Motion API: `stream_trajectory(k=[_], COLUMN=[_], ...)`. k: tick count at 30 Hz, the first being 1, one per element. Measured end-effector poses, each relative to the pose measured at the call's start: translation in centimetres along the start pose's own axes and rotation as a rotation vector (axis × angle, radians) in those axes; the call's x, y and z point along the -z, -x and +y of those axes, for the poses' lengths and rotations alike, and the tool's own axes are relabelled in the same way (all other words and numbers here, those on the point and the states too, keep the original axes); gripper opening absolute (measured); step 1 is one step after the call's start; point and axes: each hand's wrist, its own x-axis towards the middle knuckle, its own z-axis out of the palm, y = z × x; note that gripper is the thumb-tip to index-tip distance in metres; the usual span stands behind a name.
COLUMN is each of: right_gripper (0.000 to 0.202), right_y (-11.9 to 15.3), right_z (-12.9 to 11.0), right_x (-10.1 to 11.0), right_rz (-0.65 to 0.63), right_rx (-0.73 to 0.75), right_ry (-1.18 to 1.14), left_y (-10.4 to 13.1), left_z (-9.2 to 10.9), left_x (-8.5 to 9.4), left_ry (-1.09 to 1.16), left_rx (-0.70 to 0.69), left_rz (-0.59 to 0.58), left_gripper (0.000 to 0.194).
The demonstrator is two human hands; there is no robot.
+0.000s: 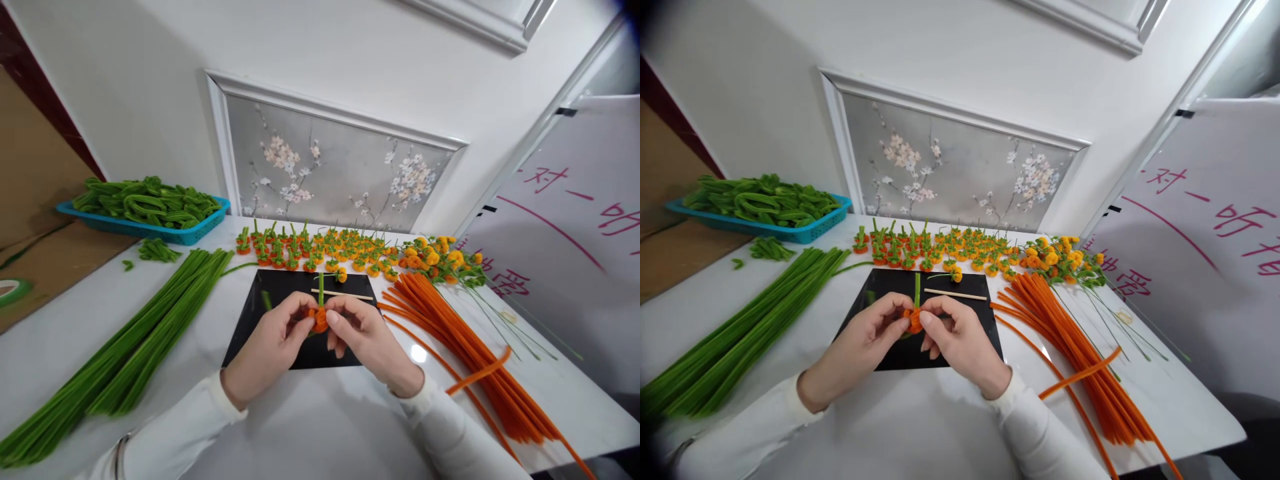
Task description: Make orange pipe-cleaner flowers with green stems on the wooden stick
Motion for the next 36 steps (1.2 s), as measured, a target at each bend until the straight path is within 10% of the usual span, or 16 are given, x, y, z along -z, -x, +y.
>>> stream_trajectory(k=[11,27,36], right_gripper=[0.023,0.018,0.018], right_y=[0.5,0.4,-0.1], right_z=[0.5,-0.6,-0.5], right_x=[-0.8,0.0,0.6], right_rz=[0.27,0.155,0.084], right_rx=[0.283,0.591,0.194], right_ry=[0.168,0.51,0.038], left_y=[-0.3,-0.4,-0.2], left_z=[1.1,1.2,0.7], left_x=[0.0,0.1,0.1], left_ry=[0.181,0.294,0.165], left_rx=[0.109,0.177,0.072], left_rz=[0.049,0.051,0.067], left_gripper=[0.008,0.012,0.011])
